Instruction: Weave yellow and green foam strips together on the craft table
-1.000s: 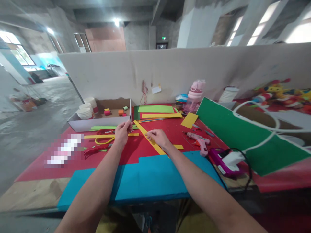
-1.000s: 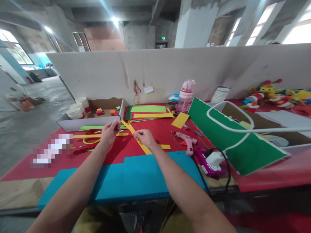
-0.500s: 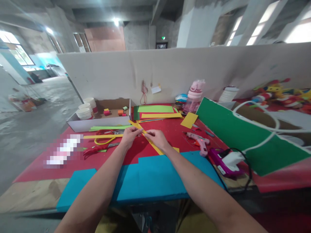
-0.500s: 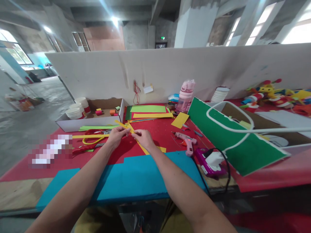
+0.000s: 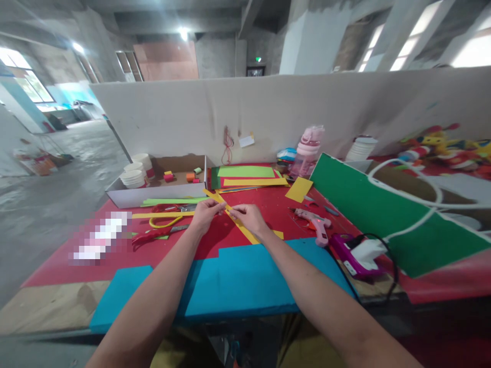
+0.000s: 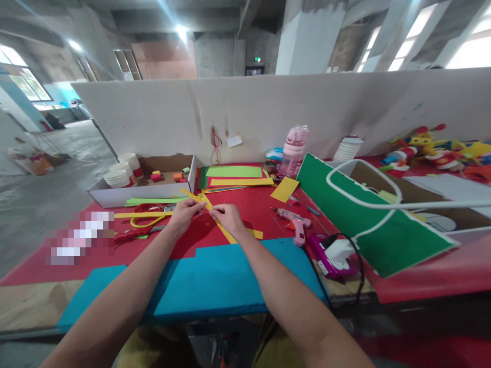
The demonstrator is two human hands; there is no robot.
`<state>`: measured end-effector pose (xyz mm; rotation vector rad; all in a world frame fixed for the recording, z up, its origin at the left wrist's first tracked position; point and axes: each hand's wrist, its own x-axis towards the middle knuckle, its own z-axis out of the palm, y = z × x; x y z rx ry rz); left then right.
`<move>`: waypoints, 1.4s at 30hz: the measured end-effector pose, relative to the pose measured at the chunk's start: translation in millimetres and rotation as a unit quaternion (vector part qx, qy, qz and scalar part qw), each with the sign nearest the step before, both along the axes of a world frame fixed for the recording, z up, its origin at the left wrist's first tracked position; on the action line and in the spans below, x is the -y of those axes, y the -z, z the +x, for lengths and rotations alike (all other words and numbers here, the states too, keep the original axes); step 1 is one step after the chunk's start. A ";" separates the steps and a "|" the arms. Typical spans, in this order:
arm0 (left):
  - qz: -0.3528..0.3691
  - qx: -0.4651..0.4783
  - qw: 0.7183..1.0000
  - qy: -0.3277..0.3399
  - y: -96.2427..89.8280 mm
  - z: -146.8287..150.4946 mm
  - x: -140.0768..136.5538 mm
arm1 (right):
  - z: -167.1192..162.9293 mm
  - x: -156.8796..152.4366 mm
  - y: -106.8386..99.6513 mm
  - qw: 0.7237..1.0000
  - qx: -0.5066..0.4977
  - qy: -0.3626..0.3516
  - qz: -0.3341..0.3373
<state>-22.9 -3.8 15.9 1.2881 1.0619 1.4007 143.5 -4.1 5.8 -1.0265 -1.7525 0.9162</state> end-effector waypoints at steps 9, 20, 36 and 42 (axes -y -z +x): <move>0.002 0.011 1.000 0.006 -0.1 -0.6 -0.4 | -1.6 -2.0 2.0 0.999 -0.026 0.004 -0.039; -0.012 -0.073 0.997 -0.029 1.3 0.6 0.9 | -1.6 1.9 -2.8 1.000 0.026 -0.008 0.003; -0.019 -0.047 0.998 -0.040 0.3 -6.0 -2.8 | 0.1 2.6 -3.3 0.999 0.044 -0.018 0.022; -0.017 -0.048 0.998 -0.036 0.2 -6.7 -2.2 | -0.4 -1.0 0.6 0.999 0.030 -0.012 0.005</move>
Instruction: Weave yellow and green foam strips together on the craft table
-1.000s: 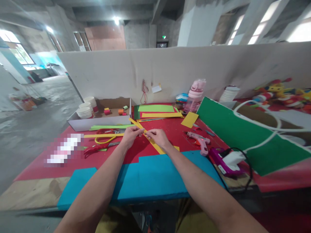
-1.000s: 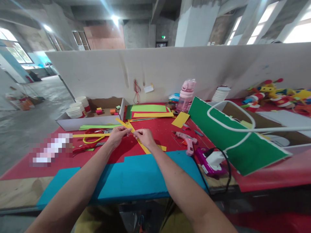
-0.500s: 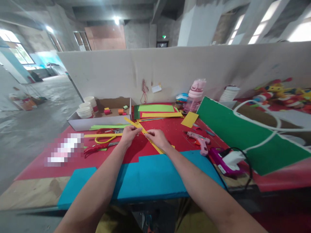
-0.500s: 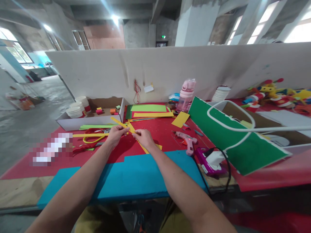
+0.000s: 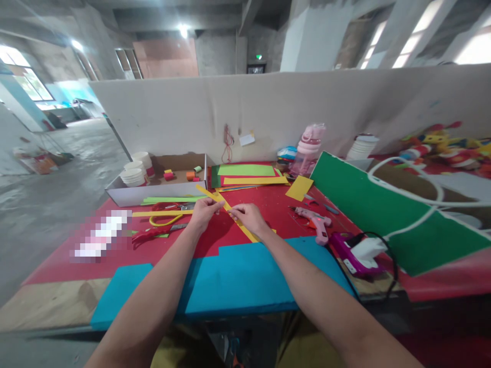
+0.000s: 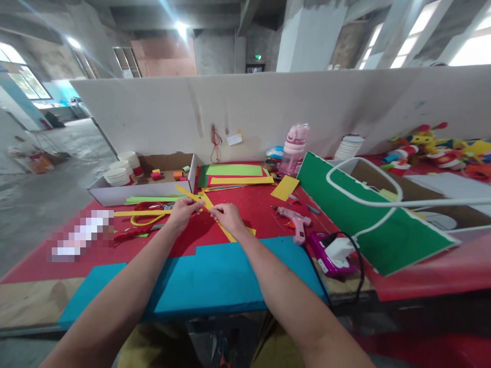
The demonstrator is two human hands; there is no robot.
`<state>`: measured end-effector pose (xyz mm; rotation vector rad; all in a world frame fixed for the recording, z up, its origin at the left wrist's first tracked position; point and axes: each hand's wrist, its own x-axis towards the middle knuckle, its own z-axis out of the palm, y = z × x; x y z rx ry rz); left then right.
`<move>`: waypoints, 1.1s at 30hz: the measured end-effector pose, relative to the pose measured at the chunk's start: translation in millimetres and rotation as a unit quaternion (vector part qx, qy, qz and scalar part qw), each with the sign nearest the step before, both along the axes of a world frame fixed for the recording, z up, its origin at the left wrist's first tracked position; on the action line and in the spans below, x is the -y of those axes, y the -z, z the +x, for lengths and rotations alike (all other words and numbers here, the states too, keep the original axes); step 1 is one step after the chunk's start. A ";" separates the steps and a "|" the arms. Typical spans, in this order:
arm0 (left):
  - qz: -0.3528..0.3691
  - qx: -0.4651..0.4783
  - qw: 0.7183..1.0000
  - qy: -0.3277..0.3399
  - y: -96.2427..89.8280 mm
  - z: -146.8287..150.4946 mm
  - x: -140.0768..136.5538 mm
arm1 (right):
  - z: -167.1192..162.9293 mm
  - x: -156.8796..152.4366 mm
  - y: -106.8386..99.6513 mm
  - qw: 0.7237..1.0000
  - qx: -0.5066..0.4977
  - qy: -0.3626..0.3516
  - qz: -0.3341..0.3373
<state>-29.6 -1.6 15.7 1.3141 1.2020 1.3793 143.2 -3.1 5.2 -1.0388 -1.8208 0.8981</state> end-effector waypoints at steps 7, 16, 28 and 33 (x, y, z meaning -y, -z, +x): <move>0.011 0.010 1.000 0.018 -0.2 8.0 3.8 | 0.6 -9.1 11.7 0.999 -0.043 -0.001 -0.025; -0.002 -0.050 0.998 -0.024 -0.6 5.3 2.7 | -1.9 -3.3 5.1 1.000 -0.016 -0.017 -0.021; -0.009 -0.027 0.999 -0.019 -2.2 1.2 1.0 | -0.6 -3.5 4.9 0.999 -0.026 -0.028 -0.023; -0.012 -0.018 1.000 -0.015 -3.3 1.0 1.6 | 0.1 -3.7 6.0 0.999 -0.018 -0.025 -0.019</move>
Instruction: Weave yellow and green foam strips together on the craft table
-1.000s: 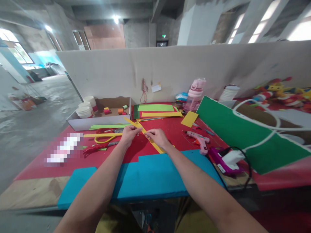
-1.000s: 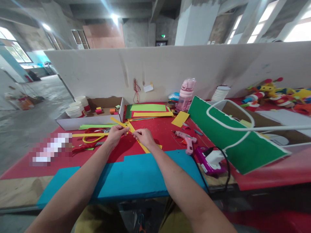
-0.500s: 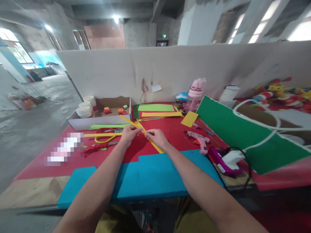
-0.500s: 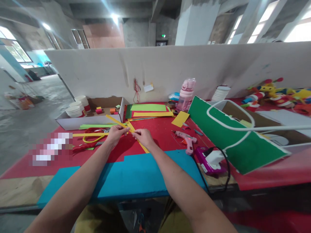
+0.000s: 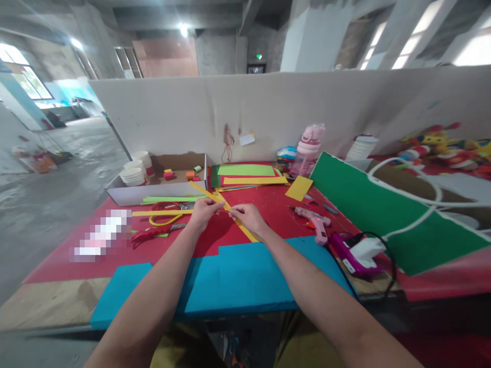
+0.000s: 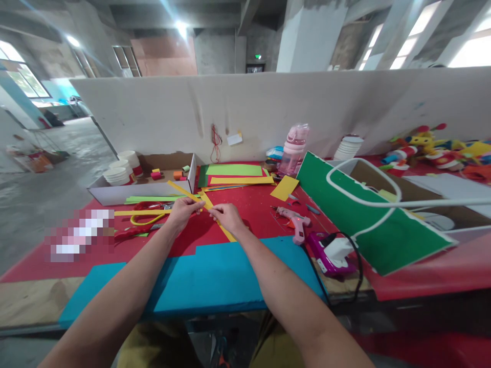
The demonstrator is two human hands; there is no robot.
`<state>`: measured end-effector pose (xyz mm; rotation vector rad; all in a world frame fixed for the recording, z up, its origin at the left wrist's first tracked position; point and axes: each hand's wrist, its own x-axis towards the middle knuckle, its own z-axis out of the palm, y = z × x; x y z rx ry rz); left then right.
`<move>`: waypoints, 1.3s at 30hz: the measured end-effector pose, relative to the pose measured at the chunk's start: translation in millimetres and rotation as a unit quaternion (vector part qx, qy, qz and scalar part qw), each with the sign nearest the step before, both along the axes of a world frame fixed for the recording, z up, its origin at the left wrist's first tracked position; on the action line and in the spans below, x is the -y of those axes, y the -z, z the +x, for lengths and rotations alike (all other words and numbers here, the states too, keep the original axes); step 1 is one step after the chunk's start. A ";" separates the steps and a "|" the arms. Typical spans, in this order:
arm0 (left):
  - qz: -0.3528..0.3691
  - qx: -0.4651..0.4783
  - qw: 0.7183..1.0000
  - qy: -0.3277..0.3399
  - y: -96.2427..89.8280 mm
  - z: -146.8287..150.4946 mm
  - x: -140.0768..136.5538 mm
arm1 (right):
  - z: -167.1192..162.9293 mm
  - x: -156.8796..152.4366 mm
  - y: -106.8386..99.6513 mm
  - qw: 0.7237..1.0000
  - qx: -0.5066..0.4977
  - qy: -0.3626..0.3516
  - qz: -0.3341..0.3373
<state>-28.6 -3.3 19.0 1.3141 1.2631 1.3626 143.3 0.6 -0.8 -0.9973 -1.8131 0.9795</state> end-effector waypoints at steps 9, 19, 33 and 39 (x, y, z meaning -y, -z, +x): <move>0.005 0.019 1.000 0.010 -0.1 -0.3 0.2 | -0.8 2.7 -2.3 1.000 -0.009 0.004 -0.022; 0.008 0.004 0.999 0.035 3.4 12.0 4.7 | -0.4 0.2 -0.5 1.000 -0.008 -0.010 -0.012; 0.005 0.046 0.999 -0.006 -2.9 -3.9 -0.2 | 1.5 -1.7 0.4 0.991 -0.063 -0.008 -0.118; -0.001 0.037 0.997 0.065 3.1 3.8 1.6 | 1.3 1.2 -2.4 0.992 -0.076 -0.009 -0.102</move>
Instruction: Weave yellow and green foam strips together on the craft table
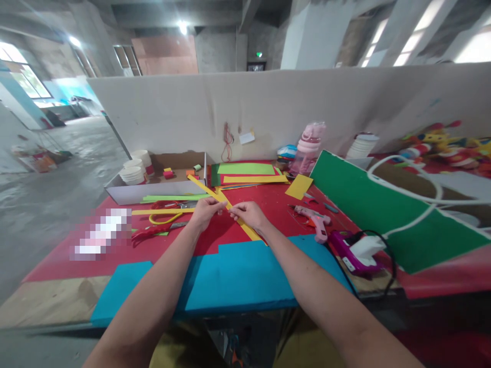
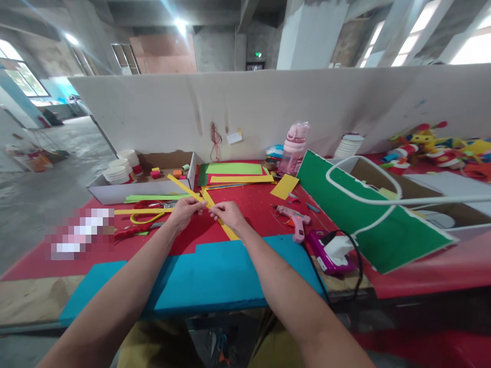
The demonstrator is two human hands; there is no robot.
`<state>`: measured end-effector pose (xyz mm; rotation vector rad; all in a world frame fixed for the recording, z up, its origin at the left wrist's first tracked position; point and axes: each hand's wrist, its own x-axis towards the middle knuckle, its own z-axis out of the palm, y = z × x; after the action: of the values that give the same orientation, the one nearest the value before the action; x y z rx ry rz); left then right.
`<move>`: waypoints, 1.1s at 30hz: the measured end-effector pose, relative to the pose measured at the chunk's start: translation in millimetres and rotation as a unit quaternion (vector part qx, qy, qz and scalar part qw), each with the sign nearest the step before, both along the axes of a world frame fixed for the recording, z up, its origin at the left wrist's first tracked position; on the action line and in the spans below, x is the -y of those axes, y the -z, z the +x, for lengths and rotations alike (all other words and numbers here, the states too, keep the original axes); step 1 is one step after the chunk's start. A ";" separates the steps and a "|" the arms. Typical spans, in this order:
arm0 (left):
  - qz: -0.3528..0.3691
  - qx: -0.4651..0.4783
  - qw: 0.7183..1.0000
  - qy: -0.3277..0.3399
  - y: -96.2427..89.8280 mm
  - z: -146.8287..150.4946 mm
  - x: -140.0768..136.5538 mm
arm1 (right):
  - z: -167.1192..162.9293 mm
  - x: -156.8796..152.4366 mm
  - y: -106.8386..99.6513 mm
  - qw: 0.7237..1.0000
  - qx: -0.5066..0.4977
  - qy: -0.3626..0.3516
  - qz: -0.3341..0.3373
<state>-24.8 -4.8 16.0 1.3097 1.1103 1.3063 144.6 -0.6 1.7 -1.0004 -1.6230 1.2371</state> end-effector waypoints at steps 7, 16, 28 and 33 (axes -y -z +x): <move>0.014 -0.034 0.998 -0.056 -2.2 -2.2 -1.0 | 0.7 5.1 -6.1 1.000 0.019 -0.008 0.024; 0.017 -0.027 0.998 -0.051 -3.8 -5.0 -2.0 | 2.5 5.0 -5.3 0.999 0.019 -0.009 0.034; 0.019 -0.028 0.998 -0.047 -2.4 -5.3 -2.5 | 2.5 1.9 -2.4 0.998 0.036 0.005 0.047; 0.016 -0.029 0.998 -0.048 -3.8 -5.4 -1.4 | 2.5 0.2 -0.5 0.999 0.034 0.013 0.040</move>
<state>-30.3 -3.4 19.8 1.3387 1.2109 1.3686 147.0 -0.8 2.1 -1.0192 -1.6927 1.1229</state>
